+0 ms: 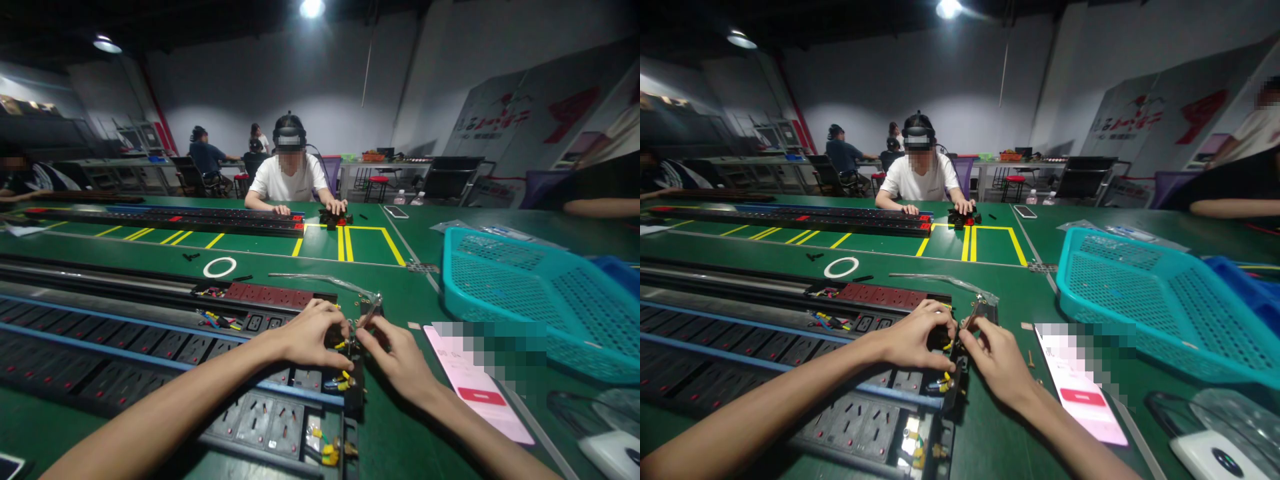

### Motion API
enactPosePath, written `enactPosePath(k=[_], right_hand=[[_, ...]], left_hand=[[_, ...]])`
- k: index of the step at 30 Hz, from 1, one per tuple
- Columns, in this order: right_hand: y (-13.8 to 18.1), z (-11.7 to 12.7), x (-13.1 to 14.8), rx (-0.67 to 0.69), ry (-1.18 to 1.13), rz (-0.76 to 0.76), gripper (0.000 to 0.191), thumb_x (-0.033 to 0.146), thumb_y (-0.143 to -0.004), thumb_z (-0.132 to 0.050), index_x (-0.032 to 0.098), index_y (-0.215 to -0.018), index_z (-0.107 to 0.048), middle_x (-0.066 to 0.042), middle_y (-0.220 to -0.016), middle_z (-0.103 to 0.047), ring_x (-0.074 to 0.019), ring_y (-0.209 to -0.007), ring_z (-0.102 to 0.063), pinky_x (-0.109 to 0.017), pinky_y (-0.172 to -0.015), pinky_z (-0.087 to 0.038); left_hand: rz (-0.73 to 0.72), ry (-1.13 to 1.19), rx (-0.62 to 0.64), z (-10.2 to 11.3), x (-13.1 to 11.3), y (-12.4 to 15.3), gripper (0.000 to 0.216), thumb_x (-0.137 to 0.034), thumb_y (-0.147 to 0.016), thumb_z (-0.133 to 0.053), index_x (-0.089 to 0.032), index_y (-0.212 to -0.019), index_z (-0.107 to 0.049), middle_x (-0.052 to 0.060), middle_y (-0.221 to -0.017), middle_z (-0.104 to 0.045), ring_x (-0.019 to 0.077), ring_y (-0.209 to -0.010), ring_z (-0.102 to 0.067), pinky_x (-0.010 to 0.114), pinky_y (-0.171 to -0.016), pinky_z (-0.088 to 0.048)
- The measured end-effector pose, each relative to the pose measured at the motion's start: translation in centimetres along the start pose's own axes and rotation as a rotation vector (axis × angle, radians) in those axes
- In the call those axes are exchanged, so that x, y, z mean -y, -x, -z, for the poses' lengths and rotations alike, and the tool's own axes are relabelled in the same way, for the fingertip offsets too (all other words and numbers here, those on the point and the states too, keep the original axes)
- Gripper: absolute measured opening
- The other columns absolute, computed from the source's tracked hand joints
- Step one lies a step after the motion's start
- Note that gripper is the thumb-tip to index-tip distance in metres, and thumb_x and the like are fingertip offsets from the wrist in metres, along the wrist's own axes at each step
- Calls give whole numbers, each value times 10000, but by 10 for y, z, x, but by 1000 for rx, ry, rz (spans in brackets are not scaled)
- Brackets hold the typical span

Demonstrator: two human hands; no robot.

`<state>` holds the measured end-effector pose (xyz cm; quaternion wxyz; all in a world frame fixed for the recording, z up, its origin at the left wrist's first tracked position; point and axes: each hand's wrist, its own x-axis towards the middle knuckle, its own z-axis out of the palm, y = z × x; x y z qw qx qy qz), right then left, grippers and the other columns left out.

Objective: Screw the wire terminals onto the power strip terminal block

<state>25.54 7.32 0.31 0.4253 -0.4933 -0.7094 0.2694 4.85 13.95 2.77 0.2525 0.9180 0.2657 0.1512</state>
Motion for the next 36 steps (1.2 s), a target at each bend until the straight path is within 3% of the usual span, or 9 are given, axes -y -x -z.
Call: enactPosePath(k=[3, 7, 11, 13, 16, 19, 23, 31, 36], right_hand=[[-3, -8, -7, -11, -210, -181, 350, 538, -918, -562, 205, -812, -583, 39, -612, -541, -130, -496, -489, -228, -461, -381], [-5, -17, -17, -5, -276, -240, 451, 643, -902, -510, 216, -760, -530, 99, -461, -406, -95, -320, -339, -206, -322, -259], [2, -15, -17, -95, -249, -222, 377, 573, -958, -481, 215, -864, -550, 67, -554, -478, -122, -422, -464, -217, -402, -362], [6, -11, -14, -150, -156, -119, 283, 481, -984, -491, 214, -936, -575, 7, -704, -597, -165, -609, -600, -254, -555, -471], [9, -6, -13, -161, 85, 207, 144, 313, -1002, -487, 213, -1011, -591, -66, -927, -695, -217, -856, -678, -315, -762, -521], [8, -3, -12, -62, 233, 450, 116, 204, -1001, -470, 209, -1063, -566, -78, -955, -688, -211, -851, -687, -300, -728, -531], [6, 0, -10, 22, 329, 533, 154, 161, -991, -448, 209, -1094, -552, -91, -982, -667, -218, -835, -673, -299, -673, -521], [6, -1, 8, 38, 177, 222, 112, 251, -1011, -468, 223, -977, -572, -37, -892, -639, -192, -755, -647, -286, -654, -490], [4, 0, 10, 61, 150, 197, 137, 270, -1010, -473, 216, -967, -591, -41, -897, -631, -198, -773, -628, -302, -675, -476]], left_hand=[[2, 2, 0, 0, 0, 0, 480, -430, -654, -901, -204, -974, -623, 68, -1046, -578, 318, -1133, -481, 418, -973, -395], [1, 6, -4, 1, -2, 1, 468, -406, -648, -910, -201, -956, -623, 70, -1064, -576, 312, -1140, -485, 413, -987, -389], [-1, 8, -8, 1, -3, 0, 471, -407, -650, -913, -200, -951, -617, 65, -1051, -579, 309, -1148, -487, 415, -1000, -373], [-1, 6, -11, 1, -3, 0, 470, -425, -658, -906, -200, -952, -617, 60, -1029, -576, 308, -1138, -490, 416, -998, -370], [3, 1, -10, 1, -1, 0, 474, -460, -672, -891, -199, -961, -620, 57, -998, -569, 310, -1120, -488, 418, -985, -375], [4, -4, -6, 0, 0, 0, 482, -485, -690, -873, -194, -981, -621, 57, -988, -568, 309, -1099, -489, 419, -973, -379], [-3, -10, -3, 0, 0, 0, 480, -483, -697, -868, -189, -984, -621, 55, -972, -566, 299, -1074, -497, 417, -966, -379], [-9, -5, -21, 0, -1, 0, 499, -540, -697, -855, -191, -968, -626, 61, -983, -582, 303, -1087, -487, 408, -962, -380], [-29, -6, -19, 0, 0, 0, 495, -556, -702, -847, -194, -958, -626, 50, -970, -593, 294, -1081, -501, 414, -991, -351]])
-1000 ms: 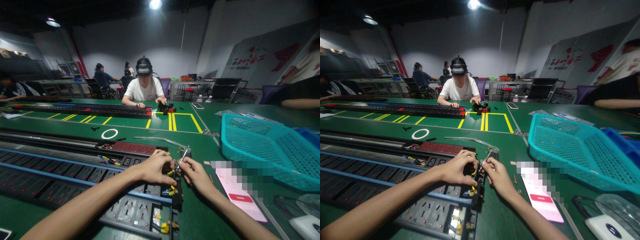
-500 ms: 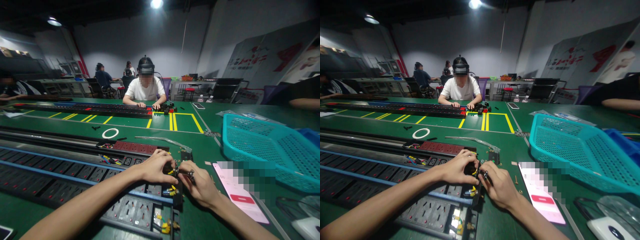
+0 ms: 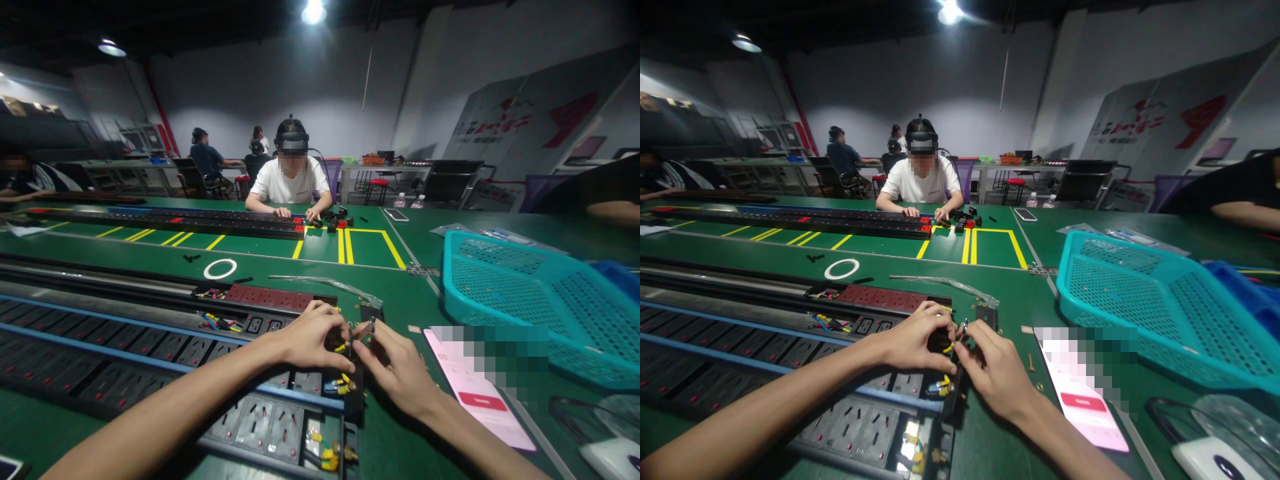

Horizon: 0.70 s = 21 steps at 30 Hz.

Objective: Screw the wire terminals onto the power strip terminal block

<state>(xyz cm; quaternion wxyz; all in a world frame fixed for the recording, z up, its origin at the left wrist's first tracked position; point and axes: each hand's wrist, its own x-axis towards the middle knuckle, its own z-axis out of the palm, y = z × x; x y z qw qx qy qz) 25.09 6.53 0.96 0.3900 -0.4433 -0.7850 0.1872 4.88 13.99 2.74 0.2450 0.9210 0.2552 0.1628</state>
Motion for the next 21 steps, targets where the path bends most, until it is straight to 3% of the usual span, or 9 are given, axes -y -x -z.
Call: enactPosePath(k=[5, 9, 15, 18, 21], right_hand=[[-1, 5, 8, 88, -49, 46, 104, 195, -951, -514, 222, -996, -604, -48, -957, -614, -175, -738, -612, -275, -615, -463], [-1, 3, 10, 59, -75, 18, 95, 221, -947, -524, 218, -973, -616, -50, -940, -621, -176, -729, -600, -276, -613, -463], [-1, -10, -4, -86, -302, -292, 274, 459, -942, -574, 197, -876, -618, 16, -691, -586, -137, -545, -501, -243, -499, -382], [-3, -17, -12, -113, -510, -445, 394, 589, -871, -624, 199, -831, -588, 75, -539, -467, -103, -425, -417, -210, -408, -289], [-5, -23, -20, -118, -580, -503, 482, 680, -809, -630, 207, -767, -551, 103, -475, -400, -79, -348, -347, -191, -356, -234]], left_hand=[[-14, -2, 1, -1, 2, 0, 434, -474, -730, -844, -191, -970, -619, 44, -967, -613, 280, -1063, -522, 409, -1009, -334], [-9, -1, 2, 0, 1, 0, 424, -453, -727, -851, -193, -969, -620, 45, -970, -614, 281, -1066, -520, 414, -1014, -333], [26, 14, 2, 0, 0, 0, 519, -548, -667, -872, -193, -957, -630, 61, -1003, -588, 310, -1117, -477, 408, -982, -368], [20, 15, 7, -1, 0, 0, 517, -549, -665, -874, -194, -951, -631, 63, -1009, -584, 311, -1116, -475, 411, -979, -369], [17, 12, 12, -1, 1, 0, 514, -544, -665, -876, -196, -953, -630, 61, -997, -579, 310, -1114, -477, 411, -978, -368]])
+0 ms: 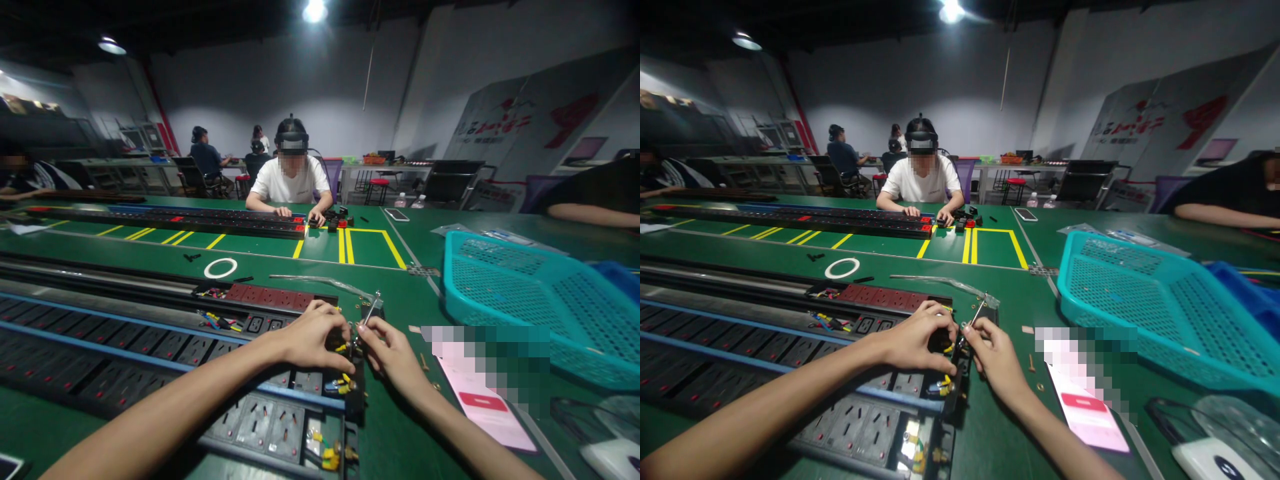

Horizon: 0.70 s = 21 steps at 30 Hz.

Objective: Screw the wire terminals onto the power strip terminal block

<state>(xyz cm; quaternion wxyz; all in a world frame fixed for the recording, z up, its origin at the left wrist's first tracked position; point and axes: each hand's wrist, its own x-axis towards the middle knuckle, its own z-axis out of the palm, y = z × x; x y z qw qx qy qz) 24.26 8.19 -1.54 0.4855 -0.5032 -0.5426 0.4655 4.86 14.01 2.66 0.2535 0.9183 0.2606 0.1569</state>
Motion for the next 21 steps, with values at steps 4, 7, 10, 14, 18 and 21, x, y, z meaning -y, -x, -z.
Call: enactPosePath(k=[4, 7, 10, 14, 18, 21], right_hand=[[-5, -1, -9, 2, 1, -39, 523, 728, -796, -592, 212, -738, -538, 116, -391, -366, -78, -281, -295, -186, -313, -209], [-2, 1, -9, -45, 22, -14, 486, 692, -866, -537, 212, -787, -538, 114, -393, -374, -87, -299, -319, -188, -331, -228], [6, 4, -4, -109, 52, 49, 400, 612, -935, -509, 215, -899, -551, 97, -491, -420, -108, -392, -403, -202, -392, -292], [15, 8, 3, -126, 326, 322, 250, 442, -988, -508, 214, -964, -607, -19, -752, -648, -192, -675, -637, -274, -595, -486], [17, 11, 7, -10, 603, 682, 144, 280, -997, -487, 214, -998, -614, -68, -890, -701, -217, -792, -691, -301, -702, -537], [17, 12, 10, 36, 713, 817, 126, 203, -990, -471, 214, -985, -597, -62, -842, -681, -191, -701, -666, -266, -589, -509]], left_hand=[[-5, -3, 5, 0, 0, 0, 514, -546, -664, -876, -196, -945, -626, 67, -1015, -577, 312, -1131, -476, 417, -998, -353], [-3, -3, 12, 1, 1, -1, 510, -555, -668, -869, -202, -944, -625, 64, -1012, -580, 317, -1146, -472, 428, -1009, -346], [-3, 0, 7, 1, 1, 0, 503, -560, -678, -861, -204, -942, -622, 62, -1022, -584, 315, -1153, -474, 430, -1022, -331], [5, 4, -1, 1, 1, 0, 512, -585, -678, -849, -208, -942, -625, 55, -1003, -584, 313, -1151, -470, 418, -1016, -334], [-3, 9, 1, 1, 1, -1, 517, -607, -696, -827, -203, -948, -625, 54, -981, -588, 305, -1114, -490, 422, -1012, -334], [-14, 11, 4, 1, 1, -1, 522, -613, -700, -823, -197, -940, -616, 57, -984, -595, 301, -1107, -505, 427, -1021, -322]])
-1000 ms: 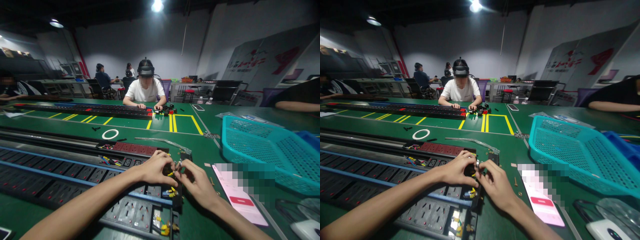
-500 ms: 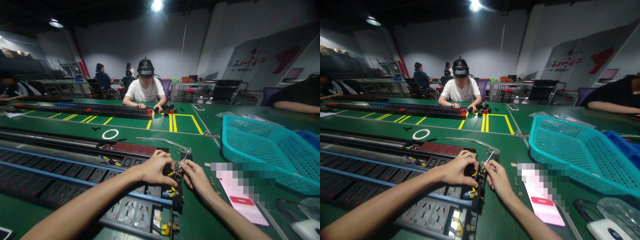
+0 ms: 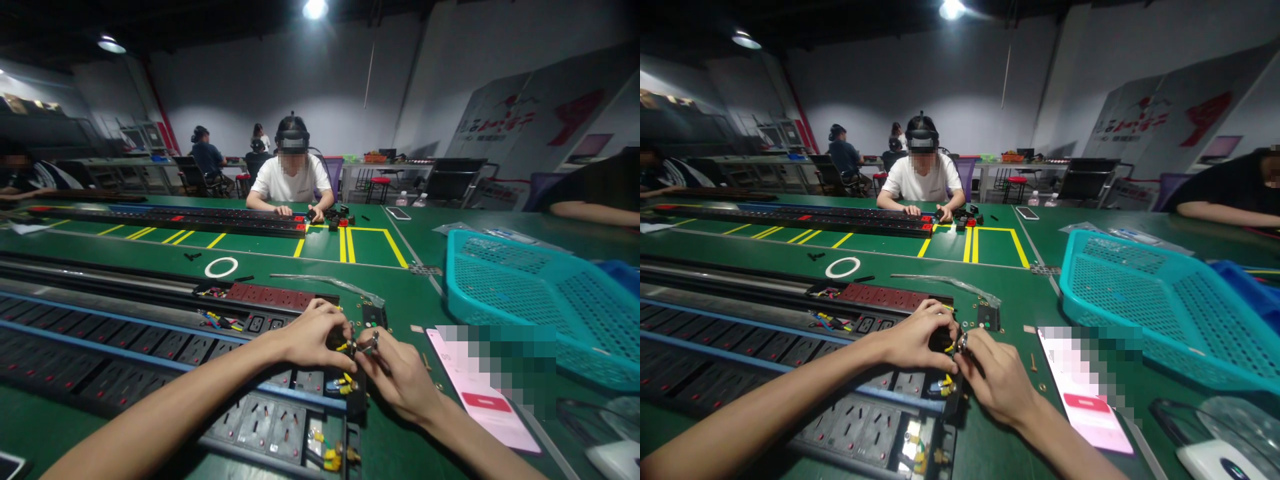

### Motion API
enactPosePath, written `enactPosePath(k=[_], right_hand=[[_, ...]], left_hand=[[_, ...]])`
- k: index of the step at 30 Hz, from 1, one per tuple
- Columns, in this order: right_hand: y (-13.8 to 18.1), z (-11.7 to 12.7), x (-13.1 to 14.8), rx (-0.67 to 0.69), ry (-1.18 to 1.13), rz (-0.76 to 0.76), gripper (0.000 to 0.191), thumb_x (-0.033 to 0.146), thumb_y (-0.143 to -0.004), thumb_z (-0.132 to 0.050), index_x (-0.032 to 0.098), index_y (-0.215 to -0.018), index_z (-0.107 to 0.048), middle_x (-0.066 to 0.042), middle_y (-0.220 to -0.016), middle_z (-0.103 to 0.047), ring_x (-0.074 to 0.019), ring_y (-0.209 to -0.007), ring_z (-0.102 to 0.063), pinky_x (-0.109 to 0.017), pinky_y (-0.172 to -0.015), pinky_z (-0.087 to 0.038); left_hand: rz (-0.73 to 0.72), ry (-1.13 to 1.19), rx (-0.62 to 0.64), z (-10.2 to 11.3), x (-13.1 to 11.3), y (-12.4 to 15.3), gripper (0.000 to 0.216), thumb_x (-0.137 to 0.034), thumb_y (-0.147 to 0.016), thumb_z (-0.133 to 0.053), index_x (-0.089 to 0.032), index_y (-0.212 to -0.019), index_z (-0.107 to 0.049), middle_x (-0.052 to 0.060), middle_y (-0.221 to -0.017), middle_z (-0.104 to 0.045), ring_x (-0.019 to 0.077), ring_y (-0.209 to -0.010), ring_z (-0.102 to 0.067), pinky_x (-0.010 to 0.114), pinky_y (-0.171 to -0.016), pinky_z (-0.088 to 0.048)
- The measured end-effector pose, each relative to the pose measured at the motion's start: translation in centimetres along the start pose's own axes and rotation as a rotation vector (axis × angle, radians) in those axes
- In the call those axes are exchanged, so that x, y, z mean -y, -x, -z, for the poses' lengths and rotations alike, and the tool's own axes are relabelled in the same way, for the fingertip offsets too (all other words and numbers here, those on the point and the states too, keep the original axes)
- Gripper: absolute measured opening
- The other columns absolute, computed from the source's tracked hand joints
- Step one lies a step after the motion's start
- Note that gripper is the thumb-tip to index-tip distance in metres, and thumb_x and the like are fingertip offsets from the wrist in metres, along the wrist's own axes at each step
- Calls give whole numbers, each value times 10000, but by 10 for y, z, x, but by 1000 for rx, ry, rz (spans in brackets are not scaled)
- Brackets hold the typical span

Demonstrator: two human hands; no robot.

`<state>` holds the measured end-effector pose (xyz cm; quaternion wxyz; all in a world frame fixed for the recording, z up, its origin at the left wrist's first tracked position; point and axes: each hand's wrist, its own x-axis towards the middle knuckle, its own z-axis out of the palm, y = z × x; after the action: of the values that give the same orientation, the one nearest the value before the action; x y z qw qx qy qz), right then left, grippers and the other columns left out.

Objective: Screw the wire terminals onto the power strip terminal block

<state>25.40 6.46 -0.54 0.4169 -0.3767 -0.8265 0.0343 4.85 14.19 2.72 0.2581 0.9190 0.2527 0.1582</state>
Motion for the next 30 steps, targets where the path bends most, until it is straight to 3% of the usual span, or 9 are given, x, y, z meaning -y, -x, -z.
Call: enactPosePath(k=[9, 14, 19, 23, 30], right_hand=[[4, 1, -6, -5, 86, 49, 180, 178, -978, -467, 212, -1084, -610, -105, -1004, -711, -204, -815, -712, -269, -635, -546], [2, 0, -6, 58, -23, -32, 177, 173, -981, -459, 232, -1073, -597, -90, -1016, -688, -202, -840, -696, -274, -673, -543], [-3, 0, 0, 18, -171, -225, 128, 275, -999, -494, 225, -980, -610, -54, -906, -681, -204, -795, -670, -287, -697, -522], [-4, -2, -1, 14, -274, -453, 220, 392, -988, -512, 209, -929, -618, -41, -825, -676, -199, -704, -634, -282, -602, -473], [-5, -16, -9, -9, -692, -811, 418, 628, -867, -600, 211, -844, -565, 93, -500, -459, -91, -380, -393, -201, -384, -279]], left_hand=[[2, -3, -2, 0, -1, 0, 528, -637, -713, -799, -197, -936, -611, 48, -961, -600, 291, -1073, -520, 411, -1003, -320], [-8, -3, -5, 0, -2, 0, 510, -603, -715, -816, -196, -944, -610, 42, -943, -597, 284, -1069, -519, 406, -1010, -310], [-12, -6, -17, 0, -3, 1, 496, -554, -688, -857, -196, -932, -615, 44, -961, -600, 288, -1086, -500, 408, -1007, -316], [-19, -6, -24, 1, -4, 1, 489, -516, -667, -883, -195, -909, -604, 43, -977, -606, 286, -1088, -503, 410, -1011, -318], [-5, -23, -13, 1, -6, 1, 475, -472, -664, -895, -188, -923, -616, 52, -981, -605, 293, -1081, -500, 414, -1000, -329]])
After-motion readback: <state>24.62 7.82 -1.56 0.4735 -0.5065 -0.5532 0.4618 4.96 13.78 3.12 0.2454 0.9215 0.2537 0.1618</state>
